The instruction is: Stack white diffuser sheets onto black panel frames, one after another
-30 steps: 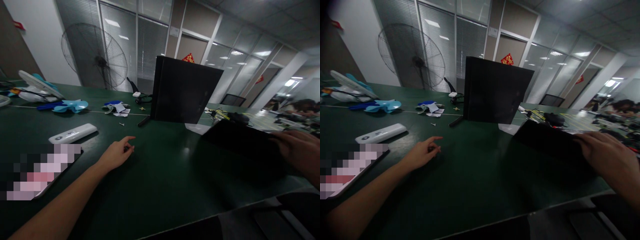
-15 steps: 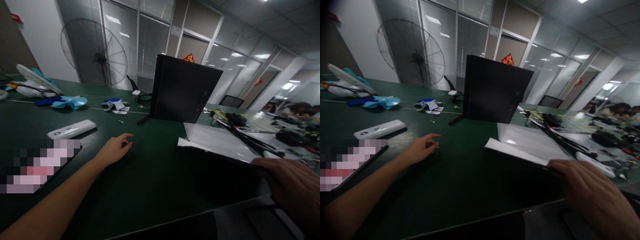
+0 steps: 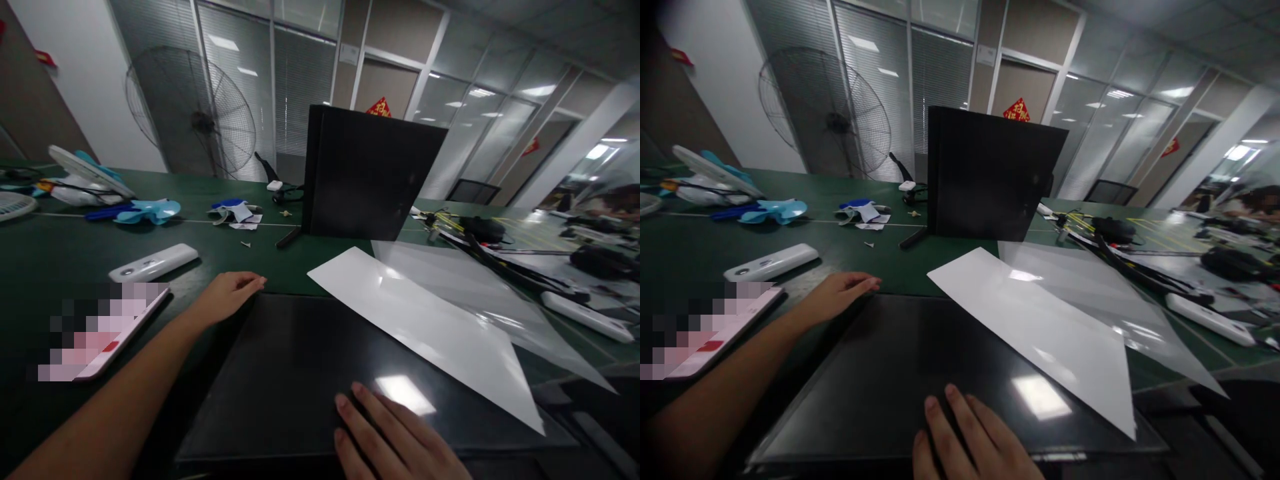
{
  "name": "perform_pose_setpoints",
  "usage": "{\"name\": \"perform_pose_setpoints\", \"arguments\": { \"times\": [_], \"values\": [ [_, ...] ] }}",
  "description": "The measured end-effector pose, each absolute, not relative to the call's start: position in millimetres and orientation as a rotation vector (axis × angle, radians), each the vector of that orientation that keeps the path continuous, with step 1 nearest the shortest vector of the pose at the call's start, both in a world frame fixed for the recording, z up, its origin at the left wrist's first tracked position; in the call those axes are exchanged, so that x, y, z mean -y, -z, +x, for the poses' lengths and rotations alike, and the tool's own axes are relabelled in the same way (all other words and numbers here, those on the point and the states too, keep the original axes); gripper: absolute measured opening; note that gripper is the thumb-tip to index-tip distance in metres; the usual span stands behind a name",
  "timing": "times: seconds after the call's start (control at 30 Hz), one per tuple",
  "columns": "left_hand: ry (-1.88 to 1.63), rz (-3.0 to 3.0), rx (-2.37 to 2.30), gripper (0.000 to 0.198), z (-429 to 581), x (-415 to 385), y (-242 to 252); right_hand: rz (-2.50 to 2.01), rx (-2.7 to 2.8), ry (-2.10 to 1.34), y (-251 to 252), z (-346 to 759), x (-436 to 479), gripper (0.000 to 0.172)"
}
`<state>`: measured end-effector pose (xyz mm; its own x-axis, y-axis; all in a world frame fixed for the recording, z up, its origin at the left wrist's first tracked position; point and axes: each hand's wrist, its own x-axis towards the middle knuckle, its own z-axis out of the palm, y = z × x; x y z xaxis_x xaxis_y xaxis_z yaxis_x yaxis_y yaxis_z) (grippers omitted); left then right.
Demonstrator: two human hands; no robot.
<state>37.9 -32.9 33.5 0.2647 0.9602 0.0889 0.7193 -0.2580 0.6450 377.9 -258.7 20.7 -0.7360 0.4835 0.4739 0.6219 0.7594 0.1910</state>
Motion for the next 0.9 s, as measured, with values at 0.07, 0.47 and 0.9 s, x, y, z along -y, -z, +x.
{"name": "perform_pose_setpoints", "arguments": {
  "times": [0.07, 0.47, 0.9],
  "values": [
    [-0.591, 2.131, -1.467, 0.064, 32.4, 32.3, -31.9, -0.827, 2.584, 0.495, -7.7, 365.2, 242.6, 0.040],
    [-0.159, 2.491, -1.477, 0.081, 30.1, 20.8, 13.3, -1.440, 2.622, -0.119, -31.4, 417.8, 118.0, 0.063],
    [-0.061, 2.434, -1.568, 0.082, 36.8, 25.7, 8.8, -2.171, 2.277, -0.256, 31.1, 584.2, 48.2, 0.077]
  ]
}}
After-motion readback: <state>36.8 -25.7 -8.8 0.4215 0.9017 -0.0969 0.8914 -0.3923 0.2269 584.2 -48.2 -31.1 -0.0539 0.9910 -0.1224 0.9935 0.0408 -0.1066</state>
